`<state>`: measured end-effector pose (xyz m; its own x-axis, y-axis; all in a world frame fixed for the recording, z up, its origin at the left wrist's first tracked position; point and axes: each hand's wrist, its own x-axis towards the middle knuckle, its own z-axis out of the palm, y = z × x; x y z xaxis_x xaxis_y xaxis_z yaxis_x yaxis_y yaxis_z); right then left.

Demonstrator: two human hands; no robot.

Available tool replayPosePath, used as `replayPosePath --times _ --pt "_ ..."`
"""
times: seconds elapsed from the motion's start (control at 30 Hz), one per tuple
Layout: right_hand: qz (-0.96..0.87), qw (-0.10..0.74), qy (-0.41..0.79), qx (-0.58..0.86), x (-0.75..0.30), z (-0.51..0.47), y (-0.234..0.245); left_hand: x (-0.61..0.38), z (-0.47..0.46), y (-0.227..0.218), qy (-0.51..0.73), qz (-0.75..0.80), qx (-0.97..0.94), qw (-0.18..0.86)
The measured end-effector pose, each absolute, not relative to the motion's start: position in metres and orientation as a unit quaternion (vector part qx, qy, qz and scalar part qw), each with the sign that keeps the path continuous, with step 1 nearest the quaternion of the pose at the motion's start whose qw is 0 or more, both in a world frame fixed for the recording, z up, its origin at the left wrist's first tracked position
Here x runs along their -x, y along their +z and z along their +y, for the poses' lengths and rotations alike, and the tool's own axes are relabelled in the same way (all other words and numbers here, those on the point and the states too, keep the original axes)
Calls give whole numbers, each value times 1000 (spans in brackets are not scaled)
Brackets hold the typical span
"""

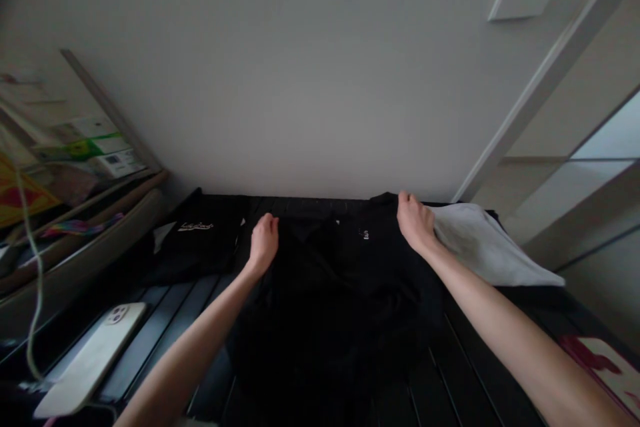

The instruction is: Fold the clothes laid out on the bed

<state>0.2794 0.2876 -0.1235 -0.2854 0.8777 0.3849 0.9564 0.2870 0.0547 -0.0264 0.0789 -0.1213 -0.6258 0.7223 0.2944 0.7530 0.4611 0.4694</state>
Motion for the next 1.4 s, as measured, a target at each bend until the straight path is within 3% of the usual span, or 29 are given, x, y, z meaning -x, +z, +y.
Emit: replayPosePath --times 0.13,0.27,0.43,0.57,0.7,0.83,1.17,1.3,1.4 --pt "-745 202 -190 607 -280 316 -125 89 83 -118 -347 -885 308 40" --pt "-764 198 -200 580 -273 328 -148 104 87 -132 -337 -914 226 15" --pt "-855 158 -140 474 -244 306 -186 59 108 -136 -364 -841 387 99" --pt "-897 103 -24 429 -218 275 -217 22 130 -142 -248 -726 640 -47" --pt "-917 63 51 390 -220 254 -235 7 125 -164 -82 -765 625 -130" --pt "-944 62 82 313 -246 239 -230 5 87 -167 -22 -757 635 -154" --pt "-972 41 146 179 -274 244 -204 55 -5 -130 59 -671 674 -302" --pt "-967 41 124 218 -271 245 -197 83 -12 -128 23 -670 672 -314" --pt "-950 86 93 284 -270 214 -180 72 -13 -129 2 -700 667 -255"
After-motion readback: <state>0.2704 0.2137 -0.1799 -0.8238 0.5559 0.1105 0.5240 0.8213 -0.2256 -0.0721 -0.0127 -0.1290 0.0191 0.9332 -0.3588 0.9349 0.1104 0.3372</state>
